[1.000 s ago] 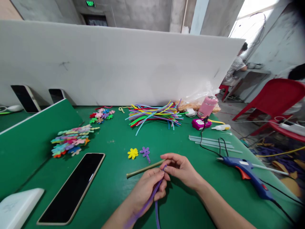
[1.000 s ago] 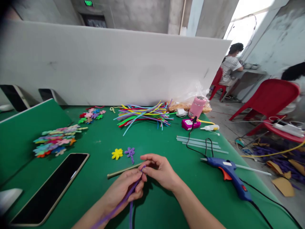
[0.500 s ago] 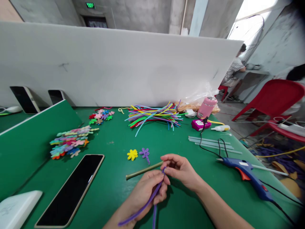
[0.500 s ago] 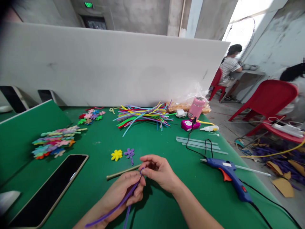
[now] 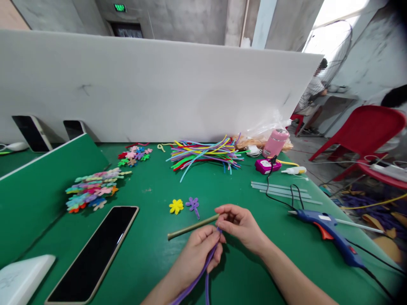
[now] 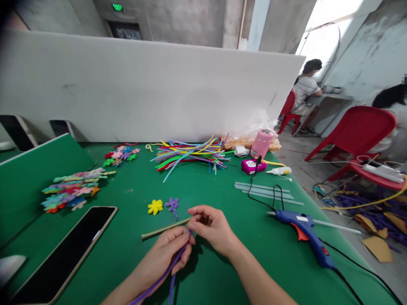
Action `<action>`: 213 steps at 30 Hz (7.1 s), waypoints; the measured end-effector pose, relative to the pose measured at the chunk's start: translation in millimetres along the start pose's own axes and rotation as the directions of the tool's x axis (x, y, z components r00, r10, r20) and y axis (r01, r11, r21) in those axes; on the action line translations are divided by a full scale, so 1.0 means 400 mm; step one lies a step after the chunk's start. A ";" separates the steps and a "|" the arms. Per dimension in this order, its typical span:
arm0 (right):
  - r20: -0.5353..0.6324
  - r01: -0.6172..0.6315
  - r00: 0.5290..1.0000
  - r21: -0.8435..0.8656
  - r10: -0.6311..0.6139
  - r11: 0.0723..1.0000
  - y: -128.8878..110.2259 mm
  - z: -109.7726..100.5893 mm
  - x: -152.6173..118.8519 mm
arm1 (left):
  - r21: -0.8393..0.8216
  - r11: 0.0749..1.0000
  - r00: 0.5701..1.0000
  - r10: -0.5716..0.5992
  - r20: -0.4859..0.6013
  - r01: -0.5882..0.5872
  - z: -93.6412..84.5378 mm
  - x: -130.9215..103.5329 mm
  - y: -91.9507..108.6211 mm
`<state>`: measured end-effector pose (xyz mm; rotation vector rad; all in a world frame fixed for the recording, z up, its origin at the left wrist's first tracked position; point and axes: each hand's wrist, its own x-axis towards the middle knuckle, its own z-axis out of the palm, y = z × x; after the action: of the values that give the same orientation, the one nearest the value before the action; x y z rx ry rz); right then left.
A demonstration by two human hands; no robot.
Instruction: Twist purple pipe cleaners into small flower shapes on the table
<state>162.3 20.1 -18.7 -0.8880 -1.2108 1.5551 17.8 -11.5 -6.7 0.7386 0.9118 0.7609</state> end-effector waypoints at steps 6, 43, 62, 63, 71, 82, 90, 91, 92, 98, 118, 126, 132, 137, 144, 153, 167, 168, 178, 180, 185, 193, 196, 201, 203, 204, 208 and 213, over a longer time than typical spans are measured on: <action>0.062 0.219 0.976 -0.357 -0.210 0.908 -0.022 -0.012 -0.009 | -0.158 0.987 0.995 0.054 0.084 -0.040 -0.017 0.000 0.016; 0.436 0.557 0.820 -0.754 -0.371 0.346 -0.049 -0.023 -0.017 | 0.014 1.000 0.992 0.023 0.126 -0.025 -0.044 -0.001 0.027; 0.532 0.479 0.833 -0.831 0.153 0.282 -0.141 -0.006 -0.049 | 0.740 0.623 0.965 0.108 0.238 -0.253 -0.002 -0.037 0.028; 0.451 0.343 0.863 -0.853 0.227 0.394 -0.133 -0.005 -0.047 | 0.804 0.499 0.947 0.179 0.267 -0.322 0.003 -0.041 0.024; 0.188 -0.429 0.718 -0.639 0.670 0.638 -0.098 -0.007 -0.016 | 0.866 0.018 0.783 0.437 0.442 -0.499 0.009 -0.050 -0.013; 0.759 0.761 0.648 -0.649 0.058 -0.014 -0.216 0.018 -0.044 | 0.009 0.999 0.963 0.039 0.266 -0.043 0.006 -0.034 0.006; 0.502 0.275 0.812 -0.780 0.298 0.562 -0.212 0.029 -0.039 | 0.132 0.985 0.956 0.069 0.284 -0.110 0.011 -0.050 0.017; 0.452 0.147 0.817 -0.763 0.359 0.629 -0.202 0.027 -0.033 | 0.203 0.968 0.969 0.102 0.225 -0.149 0.014 -0.052 0.020; 0.417 0.039 0.816 -0.730 0.400 0.682 -0.190 0.025 -0.026 | 0.290 0.937 0.974 0.153 0.165 -0.196 0.017 -0.053 0.022; 0.258 -0.174 0.834 -0.716 0.488 0.676 -0.129 0.018 0.032 | 0.603 0.710 0.883 0.469 -0.020 -0.363 0.023 -0.040 0.011; 0.041 -0.018 0.996 -0.755 0.074 0.656 -0.101 0.038 0.065 | -0.053 0.958 0.909 0.247 -0.336 -0.280 -0.009 0.001 0.014; 0.063 -0.018 0.996 -0.593 0.068 0.805 -0.037 0.084 0.018 | -0.116 0.929 0.879 0.287 -0.380 -0.353 -0.024 0.012 0.015; 0.073 -0.049 0.994 -0.364 0.081 0.930 -0.013 0.077 0.018 | 0.091 0.927 0.864 0.373 -0.338 -0.364 -0.043 0.016 0.015; 0.168 -0.150 0.967 -0.226 0.190 0.962 -0.015 0.038 0.012 | -0.008 0.937 0.899 0.334 -0.283 -0.350 -0.036 0.010 0.030; 0.020 -0.119 0.992 -0.155 0.123 0.981 -0.021 0.016 0.025 | -0.151 0.973 0.981 0.161 -0.105 -0.176 -0.027 0.010 0.031; 0.030 -0.071 0.997 -0.063 0.073 0.996 -0.010 0.031 0.018 | -0.024 0.995 0.995 0.090 -0.052 -0.092 -0.004 0.003 0.025; 0.198 -0.147 0.964 -0.164 0.179 0.975 -0.042 0.001 0.015 | 0.385 0.914 0.992 0.107 0.075 -0.127 -0.046 -0.002 0.045; 0.200 -0.150 0.963 -0.157 0.180 0.976 -0.044 0.001 0.015 | 0.372 0.921 0.993 0.097 0.074 -0.117 -0.046 -0.001 0.045; 0.092 -0.052 0.994 -0.126 0.064 0.991 -0.035 0.008 0.015 | 0.180 0.982 0.998 0.060 0.026 -0.063 -0.029 -0.002 0.039; 0.120 -0.041 0.991 -0.131 0.057 0.991 -0.030 0.011 0.014 | 0.125 0.990 0.998 0.056 0.018 -0.058 -0.026 -0.001 0.037; 0.084 -0.040 0.995 -0.097 0.049 0.994 -0.024 0.021 0.018 | 0.053 0.994 0.993 0.103 -0.065 -0.099 -0.024 0.004 0.039; 0.158 -0.118 0.973 -0.277 0.167 0.953 -0.026 0.034 0.003 | -0.004 0.980 0.964 0.195 -0.182 -0.199 -0.031 0.005 0.035; 0.171 -0.080 0.975 -0.313 0.139 0.946 -0.028 0.046 -0.005 | -0.015 0.980 0.959 0.192 -0.210 -0.200 -0.031 0.007 0.033; 0.184 -0.102 0.972 -0.241 0.148 0.965 -0.026 0.047 -0.004 | -0.024 0.983 0.972 0.177 -0.155 -0.183 -0.032 0.012 0.029; 0.207 -0.153 0.959 -0.203 0.195 0.967 -0.022 0.044 -0.002 | -0.016 0.982 0.971 0.184 -0.150 -0.188 -0.032 0.012 0.029; 0.216 -0.188 0.950 -0.180 0.225 0.966 -0.020 0.043 -0.001 | -0.013 0.980 0.969 0.192 -0.153 -0.196 -0.032 0.011 0.029; 0.227 -0.308 0.921 -0.070 0.316 0.949 -0.020 0.038 0.001 | -0.057 0.975 0.969 0.205 -0.139 -0.215 -0.030 0.007 0.031; 0.243 -0.342 0.909 -0.035 0.340 0.939 -0.021 0.036 0.005 | -0.136 0.968 0.972 0.195 -0.132 -0.212 -0.030 0.006 0.033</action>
<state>150.4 18.7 -7.2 -0.9606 -1.2674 1.9991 5.0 0.0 -1.9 0.6662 0.8824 1.0533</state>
